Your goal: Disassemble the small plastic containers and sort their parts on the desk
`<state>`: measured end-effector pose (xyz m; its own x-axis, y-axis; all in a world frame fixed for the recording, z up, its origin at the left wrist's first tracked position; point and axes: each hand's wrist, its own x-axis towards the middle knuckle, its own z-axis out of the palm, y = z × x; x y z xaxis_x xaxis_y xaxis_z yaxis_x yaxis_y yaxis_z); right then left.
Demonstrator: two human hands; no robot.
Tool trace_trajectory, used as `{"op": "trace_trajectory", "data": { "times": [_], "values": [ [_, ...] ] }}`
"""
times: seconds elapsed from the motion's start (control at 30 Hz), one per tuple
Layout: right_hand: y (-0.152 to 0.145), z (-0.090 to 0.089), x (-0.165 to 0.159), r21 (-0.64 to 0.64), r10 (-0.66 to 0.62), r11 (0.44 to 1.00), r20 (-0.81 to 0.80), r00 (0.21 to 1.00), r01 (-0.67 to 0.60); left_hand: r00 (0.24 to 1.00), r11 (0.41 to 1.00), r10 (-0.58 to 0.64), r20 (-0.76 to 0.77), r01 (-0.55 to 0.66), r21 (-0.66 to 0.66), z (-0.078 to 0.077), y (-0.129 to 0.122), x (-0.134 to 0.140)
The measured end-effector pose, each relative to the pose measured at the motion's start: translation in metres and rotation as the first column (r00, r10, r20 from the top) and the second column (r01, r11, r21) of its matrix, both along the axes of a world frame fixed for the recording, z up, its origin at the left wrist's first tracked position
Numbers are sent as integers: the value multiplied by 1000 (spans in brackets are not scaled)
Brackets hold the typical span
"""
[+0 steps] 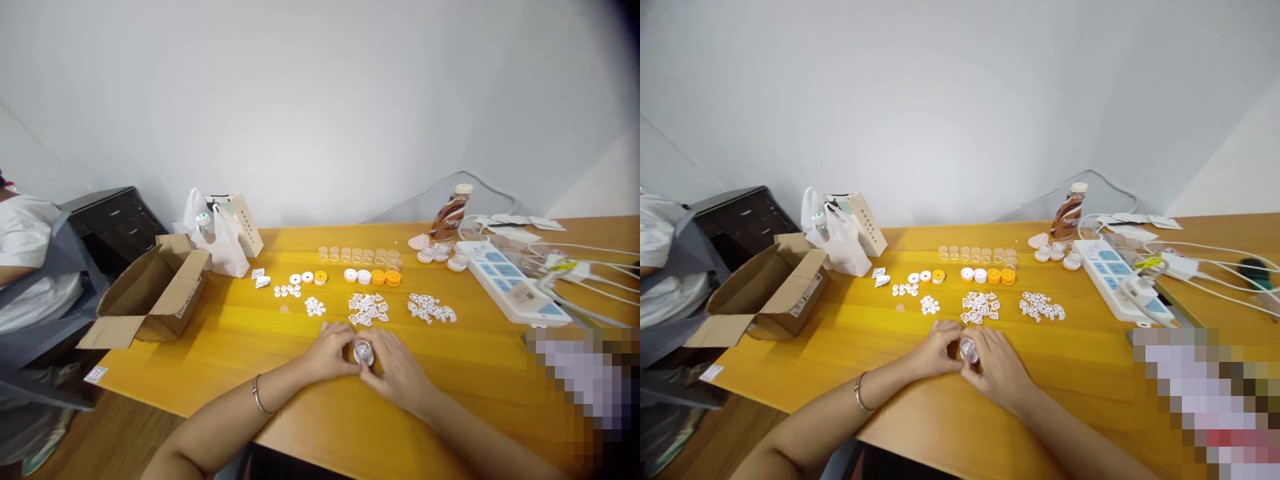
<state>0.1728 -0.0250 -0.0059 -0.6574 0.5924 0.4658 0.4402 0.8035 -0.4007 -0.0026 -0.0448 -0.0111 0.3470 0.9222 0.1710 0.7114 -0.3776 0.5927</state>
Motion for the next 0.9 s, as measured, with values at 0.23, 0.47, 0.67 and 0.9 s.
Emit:
{"op": "trace_trajectory", "data": {
  "times": [0.23,0.47,0.67,0.9],
  "values": [
    [1,-5,2,65,-75,995,21,997,74,999,999,-34,23,34,23,-1,-1,-2],
    [1,2,2,78,-61,995,9,998,61,999,1000,-31,24,31,5,-2,-1,-1],
    [2,1,4,-101,-2,995,51,999,8,1000,1000,-16,-1,16,4,2,-2,-1],
    [2,-1,3,-43,-78,996,2,997,78,1000,1000,23,16,-22,-16,2,0,-1]
  ]
}}
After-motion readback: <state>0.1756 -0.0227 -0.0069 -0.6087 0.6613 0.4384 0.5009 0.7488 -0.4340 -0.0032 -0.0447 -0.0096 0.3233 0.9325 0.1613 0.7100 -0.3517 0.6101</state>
